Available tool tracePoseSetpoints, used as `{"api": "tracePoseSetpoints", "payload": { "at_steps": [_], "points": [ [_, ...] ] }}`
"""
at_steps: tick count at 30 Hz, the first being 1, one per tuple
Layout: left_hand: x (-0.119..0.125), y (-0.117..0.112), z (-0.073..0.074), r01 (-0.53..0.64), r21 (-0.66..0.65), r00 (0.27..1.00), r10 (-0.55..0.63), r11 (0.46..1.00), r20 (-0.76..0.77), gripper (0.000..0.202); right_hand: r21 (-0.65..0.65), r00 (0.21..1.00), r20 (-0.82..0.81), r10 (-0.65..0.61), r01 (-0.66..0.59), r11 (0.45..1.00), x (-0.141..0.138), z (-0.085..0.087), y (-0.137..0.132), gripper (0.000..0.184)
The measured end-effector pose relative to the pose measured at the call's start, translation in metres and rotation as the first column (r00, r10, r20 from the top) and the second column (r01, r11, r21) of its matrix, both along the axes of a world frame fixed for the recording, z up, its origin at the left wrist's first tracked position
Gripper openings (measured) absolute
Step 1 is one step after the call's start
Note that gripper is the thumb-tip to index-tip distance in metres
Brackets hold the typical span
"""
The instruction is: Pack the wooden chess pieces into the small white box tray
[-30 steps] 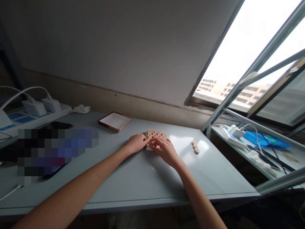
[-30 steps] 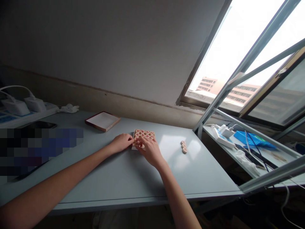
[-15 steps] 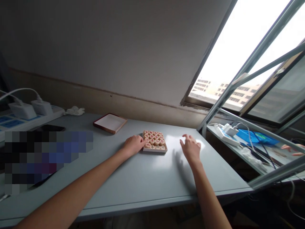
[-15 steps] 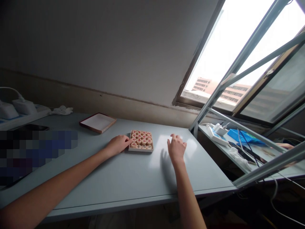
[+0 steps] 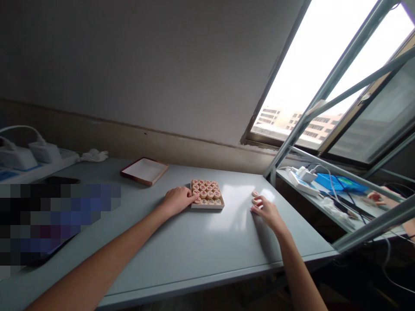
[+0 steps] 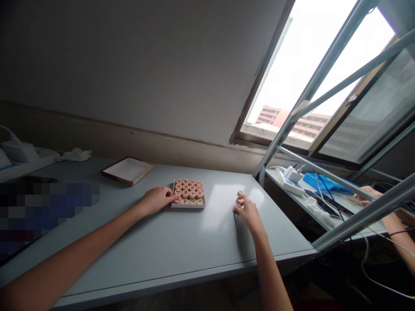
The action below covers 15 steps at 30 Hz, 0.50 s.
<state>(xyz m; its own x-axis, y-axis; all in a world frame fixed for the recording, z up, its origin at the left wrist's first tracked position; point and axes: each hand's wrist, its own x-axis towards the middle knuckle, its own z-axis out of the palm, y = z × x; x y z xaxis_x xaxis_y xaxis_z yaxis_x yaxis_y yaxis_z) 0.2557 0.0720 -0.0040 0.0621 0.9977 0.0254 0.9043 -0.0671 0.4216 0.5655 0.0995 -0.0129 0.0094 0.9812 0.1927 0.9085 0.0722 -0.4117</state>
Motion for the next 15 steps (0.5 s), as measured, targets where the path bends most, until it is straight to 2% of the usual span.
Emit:
{"api": "tracePoseSetpoints", "payload": {
  "at_steps": [3,5,8,11,15],
  "points": [
    [0.000,0.000,0.000,0.008,-0.005,1.000,-0.008,1.000,0.013,0.046,0.095,0.974,-0.123,0.192,-0.181,0.979,-0.027,0.009,-0.011,0.022],
    [0.000,0.001,0.000,0.010,0.004,1.000,-0.010,1.000,0.017,0.047,0.138,0.919,-0.211,0.333,-0.310,0.941,-0.054,0.015,-0.017,0.025],
    [-0.002,0.002,-0.001,0.023,0.002,0.999,-0.023,1.000,0.039,0.047,0.146,0.873,-0.225,0.432,-0.408,0.901,-0.094,0.019,-0.020,0.025],
    [-0.003,0.003,0.000,0.043,-0.035,0.995,-0.040,0.998,0.088,0.046,0.160,0.847,-0.182,0.499,-0.475,0.865,-0.121,0.012,-0.016,0.021],
    [-0.004,0.002,0.002,0.048,-0.047,0.994,-0.043,0.998,0.097,0.036,0.190,0.795,-0.205,0.571,-0.540,0.820,-0.133,-0.002,-0.013,0.023]
  ]
}}
